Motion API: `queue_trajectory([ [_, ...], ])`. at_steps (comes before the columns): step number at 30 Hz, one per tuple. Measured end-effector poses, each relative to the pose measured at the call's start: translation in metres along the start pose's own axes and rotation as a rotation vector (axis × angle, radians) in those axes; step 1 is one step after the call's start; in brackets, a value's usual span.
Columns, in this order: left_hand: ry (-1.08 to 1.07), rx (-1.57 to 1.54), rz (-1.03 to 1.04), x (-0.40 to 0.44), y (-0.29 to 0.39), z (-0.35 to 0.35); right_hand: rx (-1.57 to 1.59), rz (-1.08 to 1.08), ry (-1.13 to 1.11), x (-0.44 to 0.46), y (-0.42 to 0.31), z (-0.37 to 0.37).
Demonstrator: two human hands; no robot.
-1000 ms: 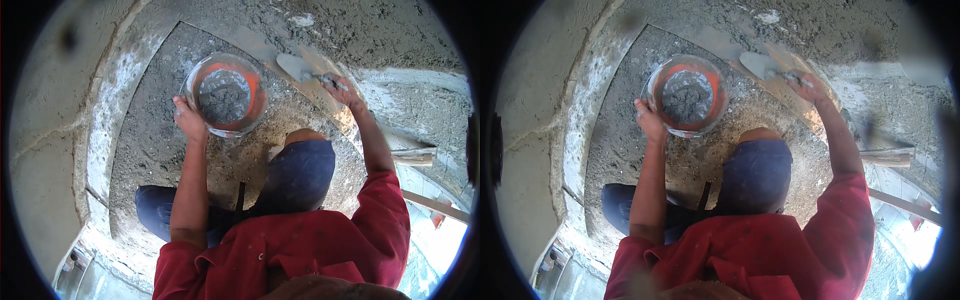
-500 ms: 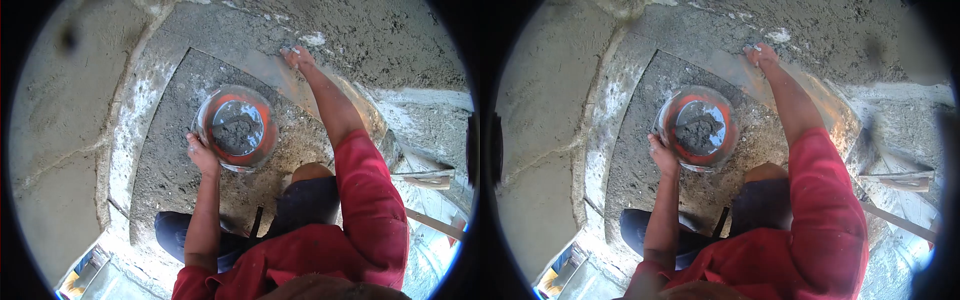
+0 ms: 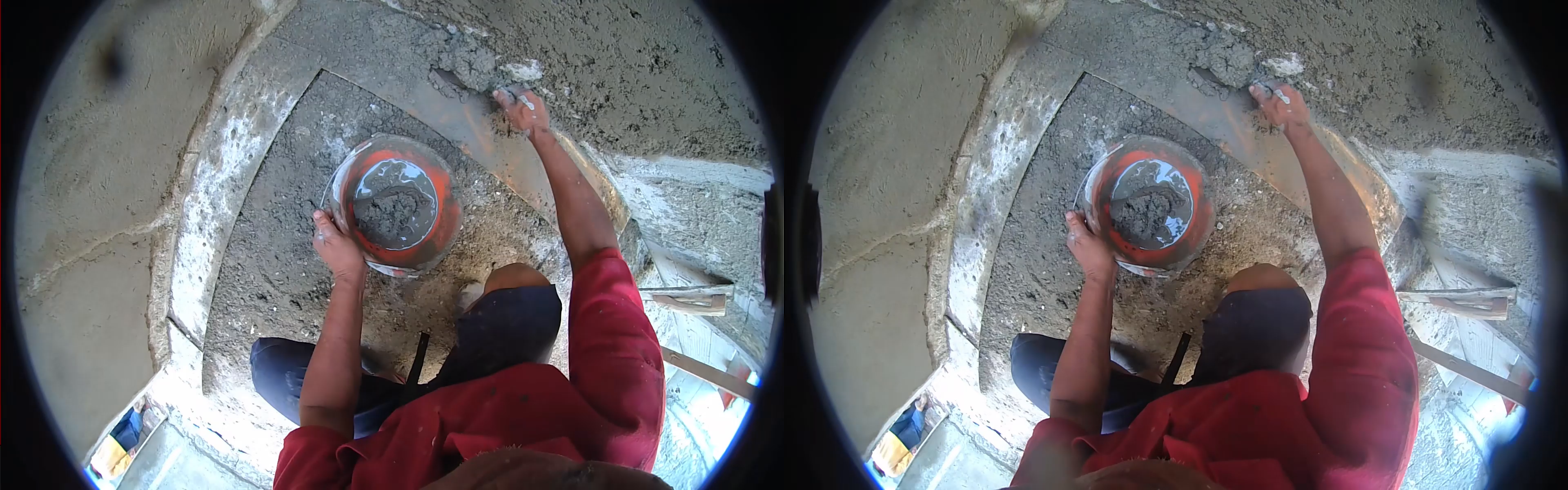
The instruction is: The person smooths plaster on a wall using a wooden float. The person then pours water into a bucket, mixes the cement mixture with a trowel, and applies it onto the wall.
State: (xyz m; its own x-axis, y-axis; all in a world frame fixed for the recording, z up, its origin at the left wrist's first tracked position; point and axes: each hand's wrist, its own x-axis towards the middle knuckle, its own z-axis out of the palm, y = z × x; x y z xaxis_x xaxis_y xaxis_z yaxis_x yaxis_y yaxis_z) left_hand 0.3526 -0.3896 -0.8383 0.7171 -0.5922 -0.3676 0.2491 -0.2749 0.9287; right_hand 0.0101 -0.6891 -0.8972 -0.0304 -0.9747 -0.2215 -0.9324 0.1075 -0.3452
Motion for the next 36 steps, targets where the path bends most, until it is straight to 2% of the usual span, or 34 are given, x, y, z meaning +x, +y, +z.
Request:
queue_trajectory([
  [5, 0.008, 0.078, 0.052, 0.006, -0.006, -0.004, -0.191, -0.041, -0.047, -0.03, -0.013, -0.069],
  [8, -0.004, 0.185, 0.076, 0.002, 0.0, -0.006, -0.286, -0.284, 0.086, -0.049, 0.0, -0.096],
  [11, 0.042, 0.148, 0.055, 0.004, -0.002, -0.002, -0.292, -0.343, 0.007, -0.089, -0.03, -0.14],
  [14, 0.04, 0.049, 0.055, 0.017, -0.014, -0.004, -0.394, -0.409, -0.112, -0.143, -0.095, -0.174],
  [17, -0.01, -0.002, 0.031, 0.024, -0.02, -0.008, -0.542, -0.614, -0.247, -0.182, -0.157, -0.168],
  [19, -0.014, 0.028, 0.037, 0.028, -0.013, -0.007, -0.649, -0.812, -0.241, -0.2, -0.187, -0.146],
  [21, -0.084, 0.026, -0.036, 0.037, 0.004, -0.013, -0.779, -0.964, -0.059, -0.206, -0.194, -0.109],
  [22, -0.122, 0.029, -0.077, 0.04, 0.011, -0.019, -0.78, -0.929, -0.098, -0.209, -0.204, -0.098],
  [24, -0.14, -0.155, -0.23, 0.058, -0.002, -0.02, -0.787, -0.848, -0.178, -0.22, -0.225, -0.085],
  [25, -0.157, -0.247, -0.309, 0.06, -0.001, -0.017, -0.833, -0.893, -0.19, -0.228, -0.233, -0.08],
  [28, -0.135, -0.063, -0.276, 0.055, 0.001, -0.018, -0.951, -1.009, -0.174, -0.242, -0.238, -0.076],
  [32, -0.155, -0.166, -0.359, 0.056, -0.002, -0.024, -0.772, -0.845, -0.127, -0.246, -0.228, -0.142],
  [34, -0.191, -0.073, -0.379, 0.053, -0.009, -0.033, -0.868, -0.706, -0.256, -0.25, -0.211, -0.161],
  [35, -0.217, -0.043, -0.359, 0.057, -0.014, -0.033, -0.918, -0.633, -0.282, -0.249, -0.204, -0.168],
  [36, -0.256, 0.47, 0.302, 0.061, -0.048, -0.033, -0.962, -0.569, -0.251, -0.239, -0.179, -0.15],
])
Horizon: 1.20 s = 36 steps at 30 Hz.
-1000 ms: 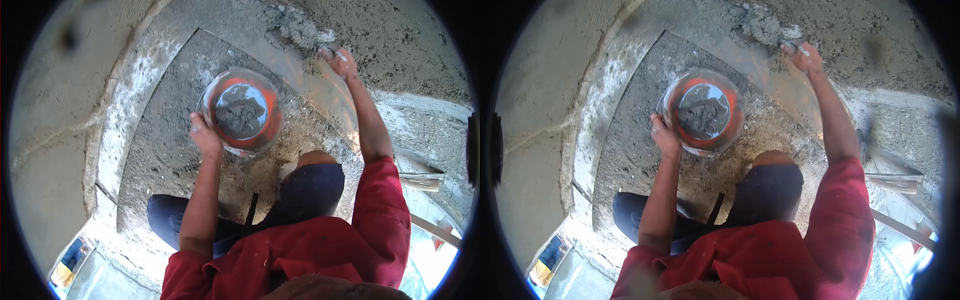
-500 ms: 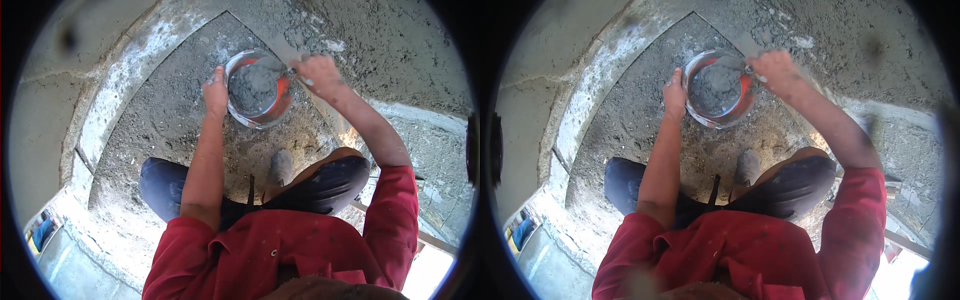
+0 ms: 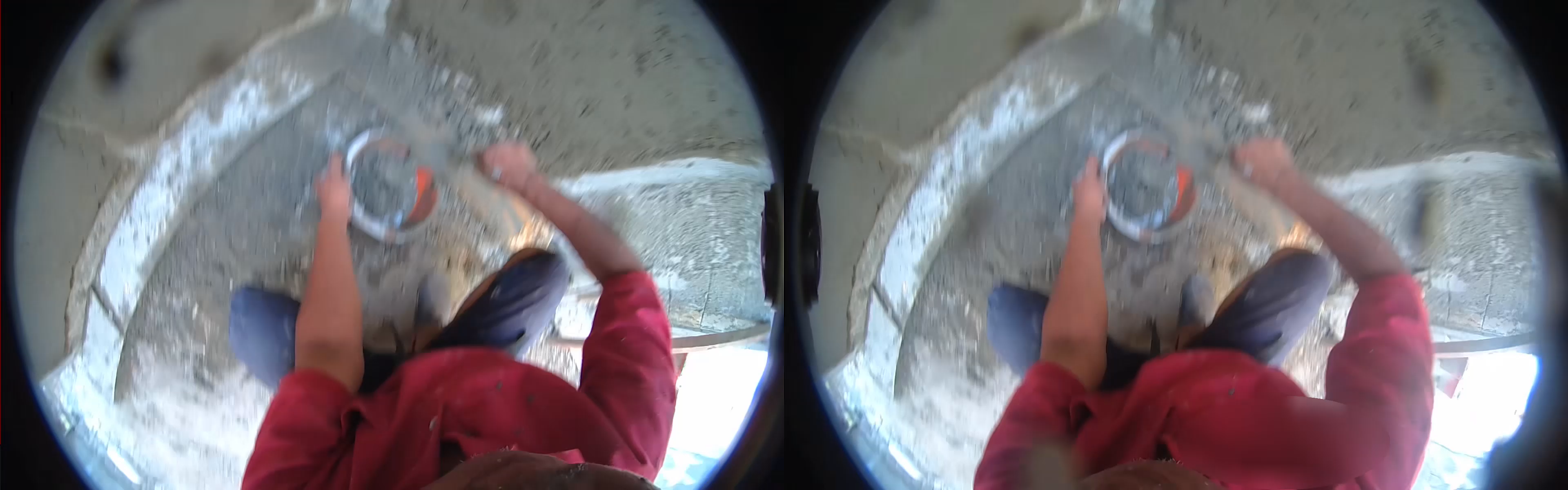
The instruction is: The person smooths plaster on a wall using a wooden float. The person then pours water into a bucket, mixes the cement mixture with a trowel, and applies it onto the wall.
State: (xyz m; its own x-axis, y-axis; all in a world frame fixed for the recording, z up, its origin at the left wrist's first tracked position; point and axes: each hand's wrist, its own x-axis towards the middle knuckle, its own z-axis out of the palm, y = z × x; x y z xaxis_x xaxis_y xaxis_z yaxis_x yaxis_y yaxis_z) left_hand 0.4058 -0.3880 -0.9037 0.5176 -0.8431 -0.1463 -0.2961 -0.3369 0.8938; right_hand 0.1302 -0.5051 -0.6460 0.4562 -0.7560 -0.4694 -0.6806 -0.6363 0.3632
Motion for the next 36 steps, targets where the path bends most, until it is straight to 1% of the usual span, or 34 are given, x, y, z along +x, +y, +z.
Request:
queue_trajectory([
  [1, 0.008, 0.26, 0.05, -0.004, 0.011, -0.002, -0.138, -0.102, 0.084, 0.003, 0.01, 0.03],
  [2, -0.054, 0.172, -0.07, 0.009, 0.001, 0.008, -0.091, -0.037, 0.044, -0.001, 0.002, 0.022],
  [3, -0.06, 0.241, -0.033, 0.003, 0.013, 0.001, -0.002, -0.018, 0.096, -0.002, -0.006, 0.021],
  [4, 0.101, -0.583, -0.567, 0.015, 0.0, 0.024, 0.1, 0.009, 0.077, -0.003, -0.017, 0.011],
  [5, 0.207, -0.501, -0.515, 0.001, 0.027, 0.015, 0.169, -0.008, 0.028, 0.002, -0.031, 0.01],
  [6, 0.033, -0.608, -0.408, 0.009, 0.004, 0.02, 0.175, -0.016, -0.044, 0.016, -0.048, 0.027],
  [7, 0.197, -0.496, -0.359, 0.003, 0.018, 0.022, 0.307, -0.083, 0.065, 0.01, -0.068, 0.033],
  [8, 0.249, -0.531, -0.381, -0.007, 0.042, 0.01, 0.297, -0.149, 0.201, 0.013, -0.09, 0.062],
  [9, 0.202, -0.63, -0.368, -0.006, 0.033, 0.009, 0.329, -0.206, 0.115, 0.01, -0.106, 0.062],
  [10, 0.155, -0.721, -0.36, -0.003, 0.026, 0.007, 0.27, -0.259, 0.094, -0.01, -0.106, 0.033],
  [11, 0.148, -0.788, -0.386, -0.007, 0.034, 0.0, 0.228, -0.317, 0.06, -0.025, -0.114, 0.011],
  [12, 0.139, -0.844, -0.419, -0.014, 0.038, -0.006, 0.205, -0.328, 0.087, -0.027, -0.109, 0.001],
  [14, 0.156, -0.855, -0.423, -0.017, 0.041, -0.001, 0.155, -0.346, 0.137, -0.034, -0.089, -0.021],
  [15, 0.162, -0.865, -0.429, -0.017, 0.042, 0.002, 0.145, -0.271, 0.157, -0.022, -0.083, -0.019],
  [17, 0.175, -0.788, -0.43, -0.018, 0.042, 0.004, 0.133, -0.12, 0.184, 0.009, -0.077, -0.001],
  [18, 0.183, -0.751, -0.432, -0.02, 0.041, 0.005, 0.098, -0.159, 0.194, 0.015, -0.087, 0.005],
  [21, 0.189, -0.809, -0.452, -0.021, 0.048, 0.004, 0.012, -0.283, 0.241, 0.024, -0.112, 0.017],
  [23, 0.208, -0.809, -0.432, -0.012, 0.014, 0.015, -0.006, -0.406, 0.258, 0.013, -0.131, 0.013],
  [24, 0.212, -0.805, -0.429, -0.01, 0.005, 0.019, 0.019, -0.366, 0.276, 0.004, -0.126, 0.003],
  [27, 0.263, -0.603, -0.449, -0.025, 0.038, 0.001, 0.042, -0.257, 0.29, -0.009, -0.093, -0.024],
  [28, 0.261, -0.641, -0.438, -0.03, 0.047, -0.004, 0.018, -0.232, 0.262, -0.002, -0.08, -0.022],
  [30, 0.256, -0.716, -0.418, -0.036, 0.06, -0.008, 0.016, -0.183, 0.19, 0.013, -0.063, 0.0],
  [31, 0.256, -0.722, -0.438, -0.034, 0.059, -0.006, 0.04, -0.158, 0.149, 0.027, -0.067, 0.036],
  [32, 0.257, -0.73, -0.458, -0.028, 0.052, 0.001, 0.061, -0.135, 0.108, 0.033, -0.068, 0.055],
  [33, 0.26, -0.739, -0.483, -0.027, 0.052, 0.002, 0.263, -0.103, 0.119, 0.011, -0.082, 0.057],
  [35, 0.229, -0.632, -0.455, -0.025, 0.058, 0.0, 0.52, -0.102, 0.103, -0.012, -0.096, 0.05],
  [36, 0.206, -0.569, -0.446, -0.031, 0.06, -0.003, 0.584, -0.129, 0.069, -0.005, -0.094, 0.055],
])
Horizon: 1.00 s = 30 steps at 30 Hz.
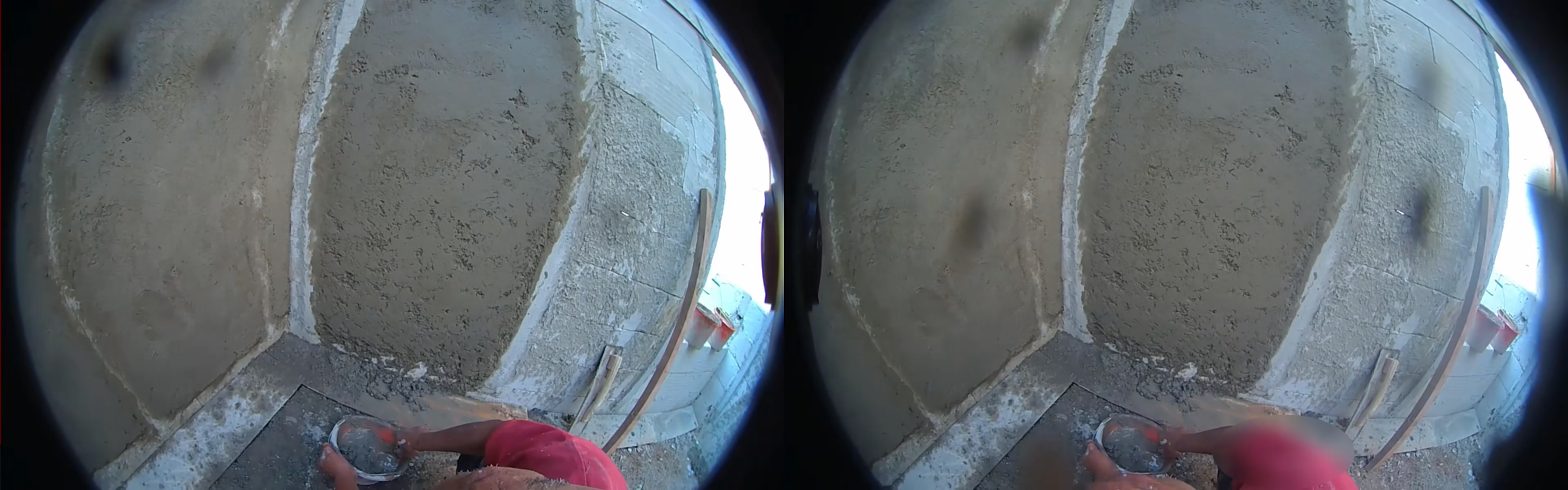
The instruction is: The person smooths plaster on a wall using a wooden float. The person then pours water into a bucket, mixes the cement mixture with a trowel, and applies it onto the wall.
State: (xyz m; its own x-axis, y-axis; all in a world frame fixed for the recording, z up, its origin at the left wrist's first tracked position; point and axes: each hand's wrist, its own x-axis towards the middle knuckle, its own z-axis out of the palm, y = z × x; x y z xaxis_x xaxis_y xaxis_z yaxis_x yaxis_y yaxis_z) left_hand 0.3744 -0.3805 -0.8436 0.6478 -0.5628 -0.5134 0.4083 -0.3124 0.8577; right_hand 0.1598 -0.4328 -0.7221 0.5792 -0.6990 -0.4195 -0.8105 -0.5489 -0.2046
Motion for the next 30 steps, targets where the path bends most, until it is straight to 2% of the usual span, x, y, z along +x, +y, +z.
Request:
queue_trajectory([
  [2, -0.09, -0.169, 0.064, 0.033, -0.025, 0.02, 0.144, -0.02, -0.08, 0.005, 0.013, 0.012],
  [3, -0.126, -0.228, 0.088, 0.045, -0.048, 0.015, 0.307, -0.133, -0.014, -0.007, 0.004, 0.013],
  [4, -0.147, -0.311, 0.019, 0.039, -0.049, 0.01, 0.463, -0.257, 0.035, -0.019, -0.007, 0.013],
  [5, -0.159, -0.388, -0.054, 0.026, -0.03, 0.01, 0.453, -0.244, -0.015, -0.019, -0.006, 0.001],
  [6, -0.149, -0.268, -0.077, 0.013, -0.014, 0.002, 0.304, -0.125, -0.091, -0.02, -0.012, -0.02],
  [7, -0.171, -0.268, -0.005, 0.026, -0.023, 0.003, 0.133, -0.009, -0.16, -0.02, -0.023, -0.039],
  [8, -0.252, -0.426, -0.05, 0.032, -0.037, 0.004, -0.01, 0.077, -0.196, -0.016, -0.036, -0.057],
  [9, -0.23, -0.376, -0.093, 0.023, -0.028, 0.004, -0.11, 0.114, -0.194, -0.011, -0.048, -0.07],
  [10, -0.162, -0.197, -0.002, 0.049, -0.056, 0.007, -0.199, 0.046, -0.107, 0.0, -0.049, -0.055],
  [11, -0.128, -0.135, -0.078, 0.023, -0.024, 0.003, -0.294, -0.015, -0.015, 0.011, -0.051, -0.04],
  [13, -0.112, -0.14, -0.014, 0.02, -0.02, 0.002, -0.4, -0.161, 0.064, 0.015, -0.063, -0.003],
  [15, -0.123, -0.201, -0.072, 0.019, -0.019, -0.002, -0.433, -0.286, -0.029, 0.008, -0.075, 0.014],
  [17, -0.138, -0.244, -0.058, 0.022, -0.022, 0.001, -0.449, -0.26, -0.089, -0.01, -0.067, -0.011],
  [19, -0.136, -0.206, -0.033, 0.023, -0.023, 0.002, -0.467, -0.29, 0.016, -0.022, -0.045, -0.049],
  [20, -0.15, -0.211, -0.014, 0.024, -0.027, 0.001, -0.451, -0.184, -0.1, -0.031, -0.058, -0.086],
  [22, -0.143, -0.22, -0.007, 0.021, -0.024, -0.002, -0.615, -0.052, -0.025, -0.014, -0.041, -0.094],
  [25, -0.111, -0.232, -0.048, -0.002, 0.0, 0.003, -0.738, -0.051, 0.051, 0.021, -0.032, -0.102],
  [30, -0.1, -0.197, -0.057, 0.002, 0.001, 0.003, -0.918, -0.435, 0.041, 0.05, -0.073, -0.051],
])
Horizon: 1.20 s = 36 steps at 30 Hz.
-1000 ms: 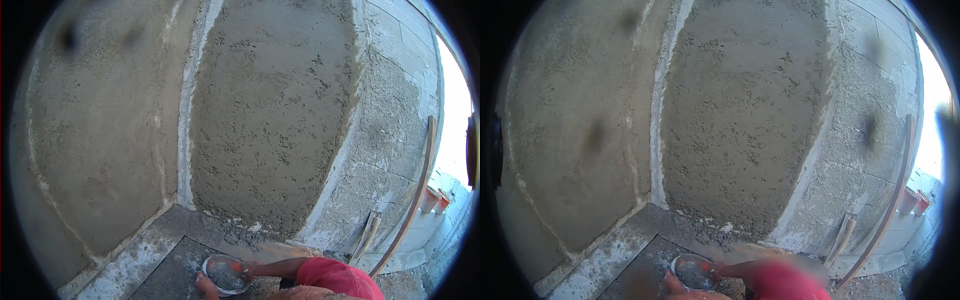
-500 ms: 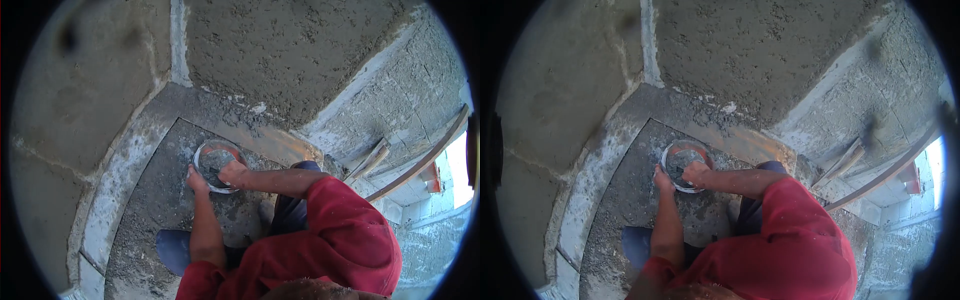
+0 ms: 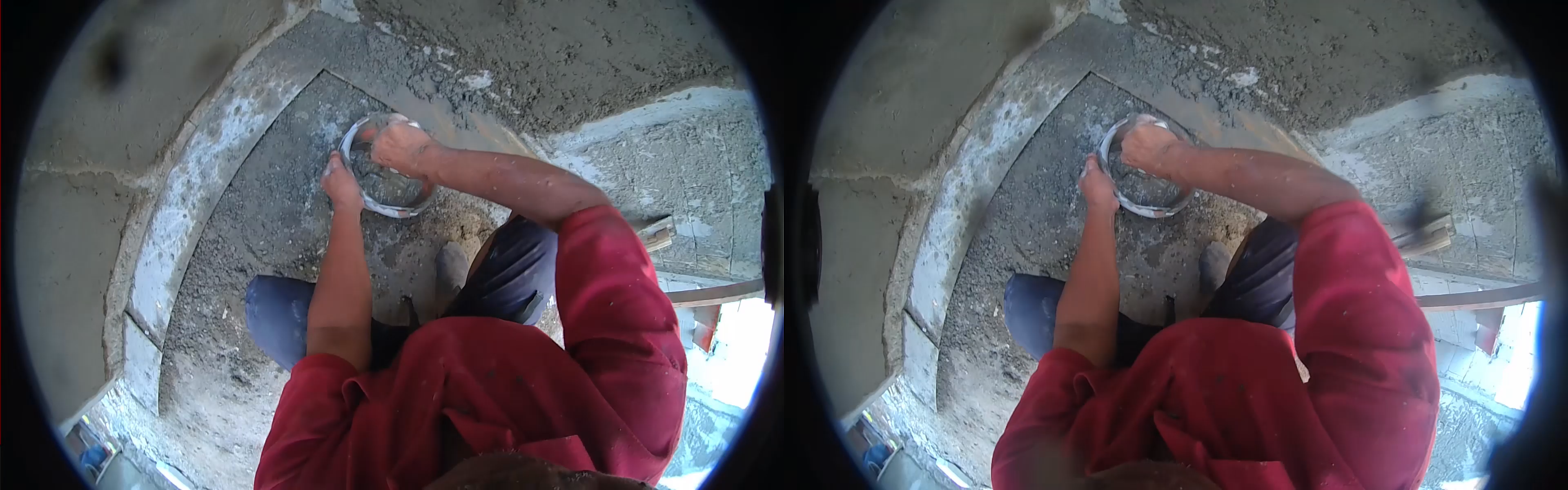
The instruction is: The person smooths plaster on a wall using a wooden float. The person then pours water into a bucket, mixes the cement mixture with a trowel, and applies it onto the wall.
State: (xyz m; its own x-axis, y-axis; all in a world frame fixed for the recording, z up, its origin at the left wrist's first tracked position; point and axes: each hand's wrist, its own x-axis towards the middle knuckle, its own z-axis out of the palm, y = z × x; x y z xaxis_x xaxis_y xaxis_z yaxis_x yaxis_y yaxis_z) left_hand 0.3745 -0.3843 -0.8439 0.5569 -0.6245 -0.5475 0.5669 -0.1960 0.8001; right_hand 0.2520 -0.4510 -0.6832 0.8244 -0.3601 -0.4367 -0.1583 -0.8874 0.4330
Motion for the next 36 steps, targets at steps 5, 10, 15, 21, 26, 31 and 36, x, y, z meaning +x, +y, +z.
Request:
queue_trajectory([
  [5, 0.01, -0.07, -0.003, 0.003, -0.005, -0.001, -0.022, -0.085, 0.062, -0.015, 0.022, -0.025],
  [10, 0.048, -0.02, -0.039, -0.01, 0.012, 0.007, 0.024, 0.167, 0.106, -0.008, 0.063, 0.034],
  [15, 0.013, -0.109, -0.055, -0.003, 0.007, 0.003, 0.315, 0.252, -0.157, -0.03, 0.024, 0.103],
  [21, 0.077, -0.258, 0.096, 0.006, -0.011, 0.017, 0.648, 0.306, -0.468, -0.035, 0.006, 0.08],
  [26, -0.024, -0.203, -0.038, 0.003, 0.001, 0.011, 0.933, 0.401, -0.416, -0.037, -0.012, 0.081],
  [31, -0.008, -0.217, -0.026, 0.009, -0.008, 0.001, 0.968, 0.251, -0.515, -0.051, 0.041, 0.043],
  [36, 0.0, -0.218, -0.08, 0.01, -0.003, 0.003, 0.604, 0.398, -0.263, -0.024, 0.021, 0.039],
])
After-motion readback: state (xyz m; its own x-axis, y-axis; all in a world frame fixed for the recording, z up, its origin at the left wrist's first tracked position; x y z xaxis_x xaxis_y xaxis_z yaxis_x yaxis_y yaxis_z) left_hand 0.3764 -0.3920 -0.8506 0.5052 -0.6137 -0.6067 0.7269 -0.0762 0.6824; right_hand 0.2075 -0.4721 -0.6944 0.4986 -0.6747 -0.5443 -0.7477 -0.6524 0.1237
